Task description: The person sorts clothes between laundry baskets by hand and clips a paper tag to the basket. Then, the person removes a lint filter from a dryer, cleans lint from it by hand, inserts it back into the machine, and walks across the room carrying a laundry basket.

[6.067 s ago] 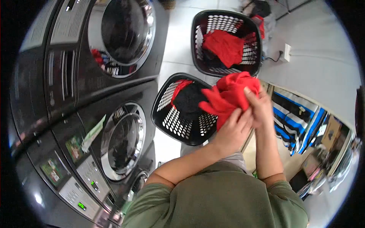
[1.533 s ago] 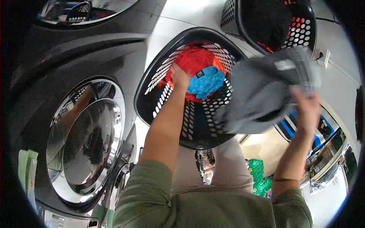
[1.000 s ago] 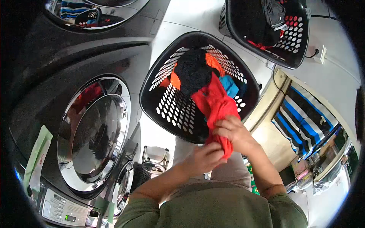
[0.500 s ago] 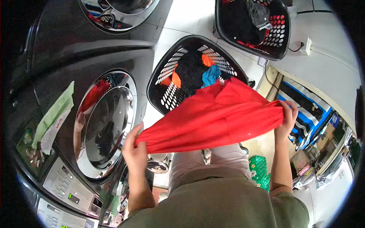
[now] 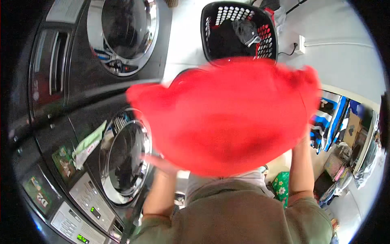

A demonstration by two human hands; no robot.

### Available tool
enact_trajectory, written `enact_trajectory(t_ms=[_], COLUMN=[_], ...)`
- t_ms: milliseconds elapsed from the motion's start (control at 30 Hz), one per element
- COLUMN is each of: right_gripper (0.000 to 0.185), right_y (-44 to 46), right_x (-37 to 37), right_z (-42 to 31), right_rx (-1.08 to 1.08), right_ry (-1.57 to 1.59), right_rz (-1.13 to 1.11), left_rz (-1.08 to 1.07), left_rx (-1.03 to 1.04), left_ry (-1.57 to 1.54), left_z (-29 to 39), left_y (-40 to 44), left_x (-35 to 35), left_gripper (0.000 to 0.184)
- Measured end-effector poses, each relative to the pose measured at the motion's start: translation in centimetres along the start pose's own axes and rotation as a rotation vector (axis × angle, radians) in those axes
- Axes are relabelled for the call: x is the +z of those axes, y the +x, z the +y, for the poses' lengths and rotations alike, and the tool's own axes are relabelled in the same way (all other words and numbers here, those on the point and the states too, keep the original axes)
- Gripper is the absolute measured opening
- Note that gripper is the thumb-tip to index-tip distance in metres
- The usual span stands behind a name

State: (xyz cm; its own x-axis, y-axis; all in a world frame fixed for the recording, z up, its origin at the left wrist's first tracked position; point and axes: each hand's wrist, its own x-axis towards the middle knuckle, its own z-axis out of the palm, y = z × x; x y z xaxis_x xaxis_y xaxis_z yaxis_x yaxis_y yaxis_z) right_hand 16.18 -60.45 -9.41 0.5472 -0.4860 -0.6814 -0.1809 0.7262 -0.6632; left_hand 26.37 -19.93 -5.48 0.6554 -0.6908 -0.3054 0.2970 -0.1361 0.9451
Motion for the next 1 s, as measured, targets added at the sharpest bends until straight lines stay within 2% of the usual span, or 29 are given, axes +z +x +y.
enact_trajectory(t_ms=[67, 100, 167, 200, 233, 267, 333, 367, 400, 433, 467, 533, 600, 633, 733, 800, 833, 867, 900, 933, 1000], right_gripper=[0.099, 0.089, 0.072, 0.064, 0.038, 0.031, 0.029, 0.030, 0.030, 0.028, 0.026, 0.027, 0.030, 0.034, 0.040, 0.043, 0.044, 0.045, 0.047, 0.034, 0.024], right_y=[-0.5, -1.8, -0.9, 0.0, 1.5, 3.6, 5.8, 6.6, 7.2, 7.2, 7.4, 9.2, 12.1, 13.6, 18.3, 22.5, 24.4, 25.7, 25.3, 24.2, 20.9], right_x=[-1.3, 2.0, 3.0, 3.6, 5.0, 5.5, 8.8, 10.7, 12.0, 13.7, 14.2, 14.9, 14.6, 14.2, 12.5, 9.0, 6.4, 4.1, 3.3, 2.5, 2.8], right_z=[0.5, -0.3, -2.7, -3.7, -4.6, -5.3, -8.0, -9.3, -10.7, -11.9, -13.3, -14.0, -13.2, -12.1, -7.4, -3.2, -0.5, 1.6, 2.7, 5.1, 9.8], right_rx=[0.331, 0.199, 0.104, 0.056, 0.023, -0.089, -0.316, -0.413, -0.530, -0.579, -0.596, -0.692, -0.684, -0.674, -0.603, -0.476, -0.402, -0.329, -0.178, -0.463, -1.103], right_ry=[-0.010, -0.071, -0.353, -0.489, -0.425, -0.445, -0.467, -0.342, -0.284, -0.202, -0.228, -0.132, -0.134, -0.133, -0.228, -0.237, -0.345, -0.453, -0.807, -1.246, -1.255], right_rz=[-0.554, -0.578, -0.416, -0.335, -0.212, -0.166, -0.165, -0.125, -0.257, -0.263, -0.178, -0.341, -0.344, -0.328, -0.288, -0.216, -0.157, -0.100, 0.025, 0.225, 0.123], left_rz=[-0.142, -0.114, 0.061, 0.216, 0.316, 0.290, 0.400, 0.373, 0.311, 0.325, 0.293, 0.267, 0.306, 0.373, 0.412, 0.437, 0.455, 0.561, 0.575, 0.587, 0.633], left_rx=[0.142, 0.097, -0.492, -0.261, -0.160, -0.069, 0.029, 0.120, 0.218, 0.292, 0.392, 0.465, 0.423, 0.334, 0.149, -0.016, 0.058, 0.044, -0.019, -0.078, -0.112], left_ry=[-0.097, -0.139, -0.393, -0.463, -0.483, -0.547, -0.545, -0.590, -0.551, -0.564, -0.569, -0.472, -0.448, -0.435, -0.260, -0.114, 0.063, 0.275, 0.223, 0.171, 0.013], left_z=[0.0, 0.4, 1.0, 0.9, 1.0, 1.4, 4.6, 6.6, 8.0, 9.2, 9.7, 10.2, 8.8, 7.9, 2.1, -3.7, -7.0, -10.0, -12.1, -14.2, -18.2], left_y=[0.9, 1.8, 5.5, 8.9, 12.0, 14.9, 19.8, 21.6, 23.0, 24.3, 25.5, 27.1, 28.9, 29.4, 31.3, 32.1, 32.0, 31.1, 29.6, 27.7, 22.7], left_x=[4.9, 5.7, 4.7, 3.5, 2.3, 0.8, -0.2, -0.4, -0.9, -1.1, -1.7, -2.4, -2.2, -1.7, -1.7, -2.2, -2.5, -2.6, -2.8, -3.0, -2.7], left_gripper=[0.058, 0.064, 0.048, 0.039, 0.032, 0.029, 0.029, 0.030, 0.030, 0.030, 0.029, 0.028, 0.028, 0.028, 0.025, 0.030, 0.030, 0.029, 0.028, 0.026, 0.022])
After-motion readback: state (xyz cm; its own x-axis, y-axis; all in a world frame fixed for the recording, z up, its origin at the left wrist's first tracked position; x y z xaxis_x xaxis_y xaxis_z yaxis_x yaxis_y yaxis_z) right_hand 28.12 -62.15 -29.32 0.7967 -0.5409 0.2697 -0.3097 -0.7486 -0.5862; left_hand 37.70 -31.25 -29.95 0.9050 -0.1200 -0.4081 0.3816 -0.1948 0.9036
